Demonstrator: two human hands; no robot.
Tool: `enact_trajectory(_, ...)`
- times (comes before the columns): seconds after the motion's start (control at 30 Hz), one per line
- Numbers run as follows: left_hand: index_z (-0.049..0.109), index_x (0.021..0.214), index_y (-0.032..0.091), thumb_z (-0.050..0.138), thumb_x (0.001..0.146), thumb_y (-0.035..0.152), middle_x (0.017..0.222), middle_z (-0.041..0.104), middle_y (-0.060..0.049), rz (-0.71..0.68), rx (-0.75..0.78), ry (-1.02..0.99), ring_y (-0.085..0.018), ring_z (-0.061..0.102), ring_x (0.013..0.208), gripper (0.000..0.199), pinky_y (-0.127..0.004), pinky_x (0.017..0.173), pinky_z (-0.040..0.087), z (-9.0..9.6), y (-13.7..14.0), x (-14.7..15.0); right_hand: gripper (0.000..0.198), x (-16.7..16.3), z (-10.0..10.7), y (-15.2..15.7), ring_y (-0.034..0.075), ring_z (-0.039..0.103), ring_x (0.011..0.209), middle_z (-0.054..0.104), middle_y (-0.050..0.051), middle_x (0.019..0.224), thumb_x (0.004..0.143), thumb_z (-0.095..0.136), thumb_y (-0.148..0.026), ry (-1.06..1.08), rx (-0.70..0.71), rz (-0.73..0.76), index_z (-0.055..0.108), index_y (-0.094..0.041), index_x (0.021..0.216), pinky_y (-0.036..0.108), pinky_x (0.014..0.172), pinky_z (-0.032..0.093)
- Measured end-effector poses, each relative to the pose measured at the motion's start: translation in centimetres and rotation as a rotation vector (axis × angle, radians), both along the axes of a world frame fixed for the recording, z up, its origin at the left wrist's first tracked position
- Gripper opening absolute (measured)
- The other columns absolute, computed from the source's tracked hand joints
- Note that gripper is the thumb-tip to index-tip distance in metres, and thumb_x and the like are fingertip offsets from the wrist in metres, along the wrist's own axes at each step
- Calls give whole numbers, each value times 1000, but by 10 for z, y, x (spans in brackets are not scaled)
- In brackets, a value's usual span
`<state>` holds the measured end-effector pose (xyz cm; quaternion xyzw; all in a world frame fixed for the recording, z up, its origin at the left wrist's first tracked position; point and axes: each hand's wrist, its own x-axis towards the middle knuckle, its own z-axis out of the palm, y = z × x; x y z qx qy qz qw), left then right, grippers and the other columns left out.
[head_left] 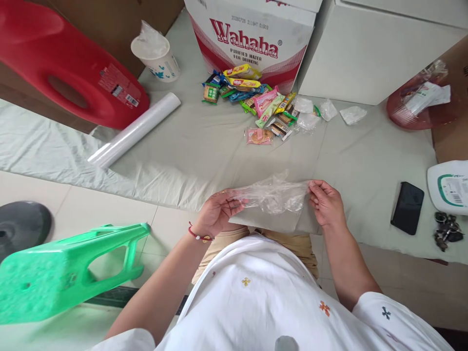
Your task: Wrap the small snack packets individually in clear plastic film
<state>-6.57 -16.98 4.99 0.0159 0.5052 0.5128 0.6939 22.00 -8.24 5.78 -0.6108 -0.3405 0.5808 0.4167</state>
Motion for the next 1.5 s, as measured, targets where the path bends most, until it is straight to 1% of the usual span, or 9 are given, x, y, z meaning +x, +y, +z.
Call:
enact_trajectory(0.27,74,85,13,70,82,19,96,78,-12,50,41,23,-19,76,84,7,-29,74,64,2,2,-17,39,21,-13,-2,6,34,50,58,-2,73,67,85,-51,-74,-27,66,69,-20,84,18,40,26)
enact_trajectory(0.47,70,81,14,78,79,22,84,75,-7,18,-22,94,-14,71,68,12,-26,65,61,0,1,-10,71,32,-13,-4,21,58,103,56,10,142,77,84,-44,-599,487,474,59,-32,142,37,84,58)
enact_trajectory(0.63,68,77,14,84,75,29,79,72,-5,-72,-10,161,-13,70,66,22,-23,61,58,2,-3,-11,22,18,-3,11,29,51,129,66,7,134,92,72,-43,-688,763,596,77,-32,111,55,112,44)
enact_trajectory(0.77,65,76,15,88,69,35,74,68,-3,-119,-17,260,-12,66,62,32,-21,55,50,2,-14,-25,27,4,-4,34,19,68,84,72,4,94,94,66,-50,-338,509,451,74,-25,93,39,79,59)
enact_trajectory(0.9,66,89,17,87,67,35,83,67,-4,-63,-29,543,-15,64,73,36,-22,58,47,6,-28,-38,37,-10,-3,48,10,53,48,64,-1,70,81,76,-57,-152,243,314,66,-22,80,24,41,42)
enact_trajectory(1.1,67,108,27,92,61,30,129,61,-11,85,410,1303,-35,52,133,54,-49,112,44,21,-46,-10,32,-21,-2,52,8,45,40,60,-3,61,77,79,-50,-142,134,285,64,-22,77,22,34,31)
enact_trajectory(1.2,72,101,30,102,45,33,127,65,-11,-187,573,1270,-43,43,143,64,-59,126,19,21,-43,17,30,-20,-4,54,8,45,40,59,-4,60,77,79,-48,-152,122,274,64,-21,77,22,33,29)
enact_trajectory(1.3,76,97,31,98,56,32,123,70,-10,-276,561,1180,-43,40,147,47,-60,128,9,20,-30,29,30,-17,-4,56,8,45,40,60,-3,61,76,79,-48,-167,122,263,65,-21,77,21,33,28)
enact_trajectory(1.5,75,78,25,77,82,34,82,71,-5,-234,464,1063,-26,65,94,10,-35,94,47,16,17,7,27,-8,-8,68,7,40,38,60,-3,60,75,77,-45,-221,134,271,66,-20,76,22,36,26)
